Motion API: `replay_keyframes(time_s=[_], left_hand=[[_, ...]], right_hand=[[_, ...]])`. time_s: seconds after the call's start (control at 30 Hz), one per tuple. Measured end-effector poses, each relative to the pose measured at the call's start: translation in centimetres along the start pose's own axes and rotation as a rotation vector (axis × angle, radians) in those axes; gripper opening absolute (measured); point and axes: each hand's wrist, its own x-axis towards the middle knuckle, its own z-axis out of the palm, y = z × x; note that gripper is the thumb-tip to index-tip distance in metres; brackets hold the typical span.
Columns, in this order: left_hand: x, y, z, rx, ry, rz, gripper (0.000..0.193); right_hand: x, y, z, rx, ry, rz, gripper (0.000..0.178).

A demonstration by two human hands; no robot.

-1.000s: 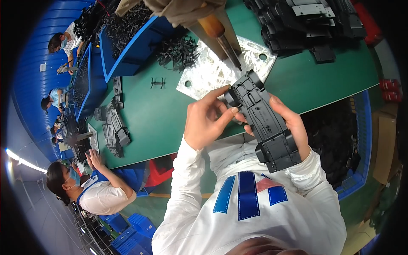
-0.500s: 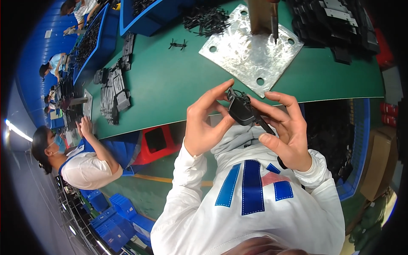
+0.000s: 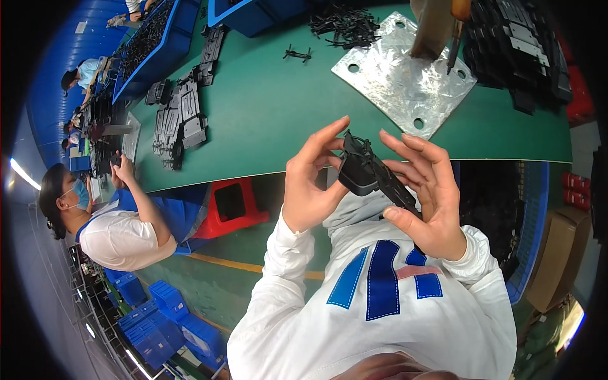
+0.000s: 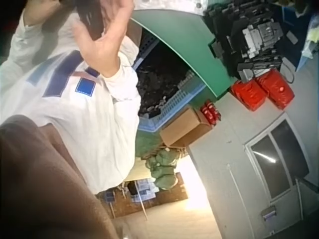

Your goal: Assembling the chassis of toy trucks using an electric screwdriver to secure screws into the plastic base.

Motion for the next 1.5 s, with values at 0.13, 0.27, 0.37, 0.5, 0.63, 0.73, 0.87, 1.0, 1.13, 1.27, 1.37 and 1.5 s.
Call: replay_keyframes(time_s=[0.13, 0.27, 0.37, 0.5, 0.63, 0.73, 0.87, 1.0, 1.13, 1.27, 1.37, 1.5], left_hand=[[-0.3, -0.2, -1.0, -0.002, 0.018, -0.007, 0.072], [-0.6, -0.7, -1.8, -0.033, 0.036, -0.019, 0.072], [-1.0, -1.4, -2.4, -0.065, 0.059, -0.036, 0.073], [-1.1, -1.9, -3.1, -0.058, 0.082, -0.049, 0.072], [-1.3, -2.4, -3.6, -0.053, 0.093, -0.038, 0.072], [-1.5, -2.9, -4.1, -0.134, 0.104, -0.069, 0.072], [-2.1, -3.6, -4.8, -0.175, 0.184, -0.108, 0.069], [-2.2, -3.4, -5.4, -0.111, 0.429, -0.165, 0.053], [-2.1, -2.8, -5.9, 0.052, 0.478, -0.088, 0.045], [-1.6, -2.4, -5.3, -0.08, 0.276, -0.173, 0.067], [-0.5, -1.5, -6.5, -0.097, 0.334, -0.249, 0.066], [0.7, -1.2, -10.6, 0.255, 0.392, -0.111, 0.055]], right_hand=[[0.6, 0.4, 1.0, -0.052, -0.012, -0.026, 0.086], [1.1, 0.4, 1.8, -0.058, 0.001, 0.0, 0.088], [1.7, 0.6, 2.5, -0.085, -0.007, -0.013, 0.088], [2.3, 0.8, 3.1, -0.109, -0.026, -0.002, 0.089], [2.6, 1.1, 3.6, -0.094, -0.027, 0.019, 0.089], [3.0, 1.2, 4.1, -0.08, -0.024, 0.041, 0.09], [3.6, 1.7, 4.6, -0.083, -0.009, 0.074, 0.091], [6.8, 2.6, 5.7, -0.313, 0.138, 0.142, 0.087], [12.2, 7.1, 6.6, -0.432, 0.21, -0.153, 0.076], [14.5, 7.3, 9.1, -0.025, 0.178, 0.013, 0.061], [14.5, 7.5, 10.8, 0.177, 0.207, 0.074, 0.042], [13.4, 6.3, 11.1, 0.385, 0.088, 0.114, 0.052]])
